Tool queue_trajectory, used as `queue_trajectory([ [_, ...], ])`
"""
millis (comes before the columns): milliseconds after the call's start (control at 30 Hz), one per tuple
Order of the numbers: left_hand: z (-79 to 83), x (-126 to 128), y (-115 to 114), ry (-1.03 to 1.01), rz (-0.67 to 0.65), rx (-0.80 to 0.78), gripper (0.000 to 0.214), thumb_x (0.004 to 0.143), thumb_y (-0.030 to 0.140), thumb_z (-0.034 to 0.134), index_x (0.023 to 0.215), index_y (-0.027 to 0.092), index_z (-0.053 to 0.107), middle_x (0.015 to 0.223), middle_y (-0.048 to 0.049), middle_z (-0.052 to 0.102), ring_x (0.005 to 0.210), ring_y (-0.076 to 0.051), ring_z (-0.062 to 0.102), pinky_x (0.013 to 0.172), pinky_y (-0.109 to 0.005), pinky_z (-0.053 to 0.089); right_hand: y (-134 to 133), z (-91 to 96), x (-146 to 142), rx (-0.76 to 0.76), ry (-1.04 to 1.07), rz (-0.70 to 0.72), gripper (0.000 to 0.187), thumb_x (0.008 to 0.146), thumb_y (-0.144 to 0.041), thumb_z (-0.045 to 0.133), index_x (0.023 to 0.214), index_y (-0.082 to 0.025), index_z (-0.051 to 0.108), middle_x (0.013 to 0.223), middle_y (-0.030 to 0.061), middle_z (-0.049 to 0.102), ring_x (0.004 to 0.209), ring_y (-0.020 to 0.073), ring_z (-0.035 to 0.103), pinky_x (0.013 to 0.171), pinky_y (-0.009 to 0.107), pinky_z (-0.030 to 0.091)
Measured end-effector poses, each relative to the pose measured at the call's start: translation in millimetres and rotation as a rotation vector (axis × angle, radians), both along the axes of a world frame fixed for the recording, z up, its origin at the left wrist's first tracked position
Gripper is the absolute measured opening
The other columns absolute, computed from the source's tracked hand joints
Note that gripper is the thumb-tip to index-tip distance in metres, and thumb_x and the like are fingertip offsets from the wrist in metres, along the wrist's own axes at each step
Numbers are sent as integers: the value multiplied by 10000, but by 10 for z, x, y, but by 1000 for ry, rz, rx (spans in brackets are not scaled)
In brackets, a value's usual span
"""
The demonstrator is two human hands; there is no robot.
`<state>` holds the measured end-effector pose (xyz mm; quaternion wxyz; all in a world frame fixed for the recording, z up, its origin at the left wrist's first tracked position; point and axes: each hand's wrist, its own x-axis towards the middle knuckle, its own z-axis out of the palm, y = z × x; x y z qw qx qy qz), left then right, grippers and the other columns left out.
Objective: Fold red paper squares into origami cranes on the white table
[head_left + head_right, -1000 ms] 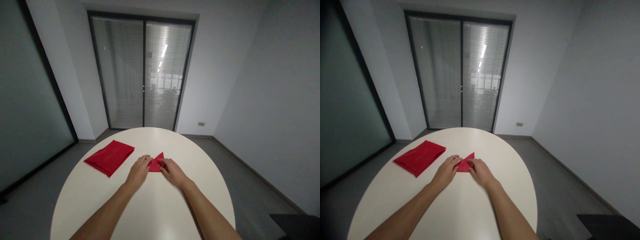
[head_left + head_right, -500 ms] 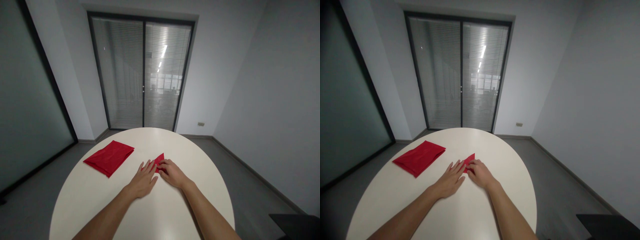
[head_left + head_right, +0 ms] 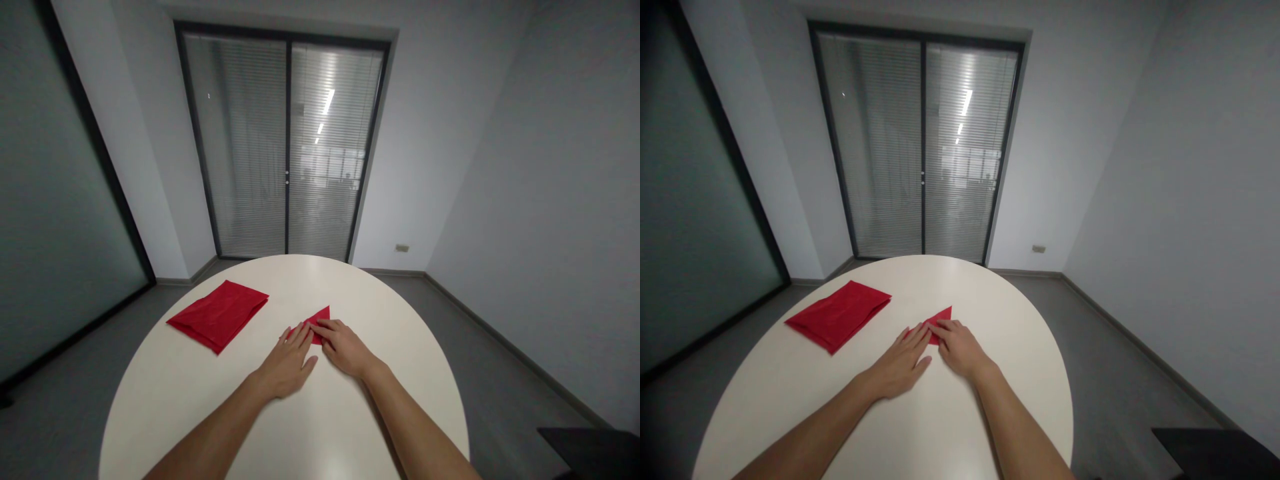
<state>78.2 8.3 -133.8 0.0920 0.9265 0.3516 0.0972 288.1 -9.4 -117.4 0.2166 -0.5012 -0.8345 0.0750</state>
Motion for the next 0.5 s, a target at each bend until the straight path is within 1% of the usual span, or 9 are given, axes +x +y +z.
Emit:
queue_trajectory([
  [133,-56,1,19,8,58,10,635,1045,432,298,1575,82,295,1649,-190,242,1558,-288,156,1257,-516,133,10,-27,8,-8,-42,1,501,925,-150,472,1408,-149,606,1450,164,577,1312,308,519,1116,480,405],
  [233,-136,-1,56,-26,92,39,631,1047,421,287,1587,97,263,1666,-182,186,1564,-300,107,1249,-543,144,8,-36,10,-5,-7,-11,491,944,-172,476,1422,-149,587,1429,164,596,1299,298,533,1120,473,408],
  [333,-189,4,85,-49,115,41,627,1051,403,267,1596,94,229,1676,-185,130,1564,-305,79,1240,-539,184,3,-45,10,13,36,-11,459,985,-230,466,1425,-148,572,1373,165,630,1249,287,566,1102,459,430],
  [400,-186,8,90,-45,107,27,620,1052,391,266,1592,89,239,1674,-184,145,1564,-300,82,1243,-532,186,6,-59,8,20,55,0,496,990,-227,457,1478,-152,507,1371,167,624,1236,275,575,1093,451,445],
  [500,-143,-6,99,-42,79,-8,597,1050,355,272,1579,78,283,1660,-174,225,1559,-283,141,1251,-512,196,17,-95,7,-5,36,22,591,961,-168,442,1551,-147,402,1493,180,521,1343,271,514,1141,451,414],
])
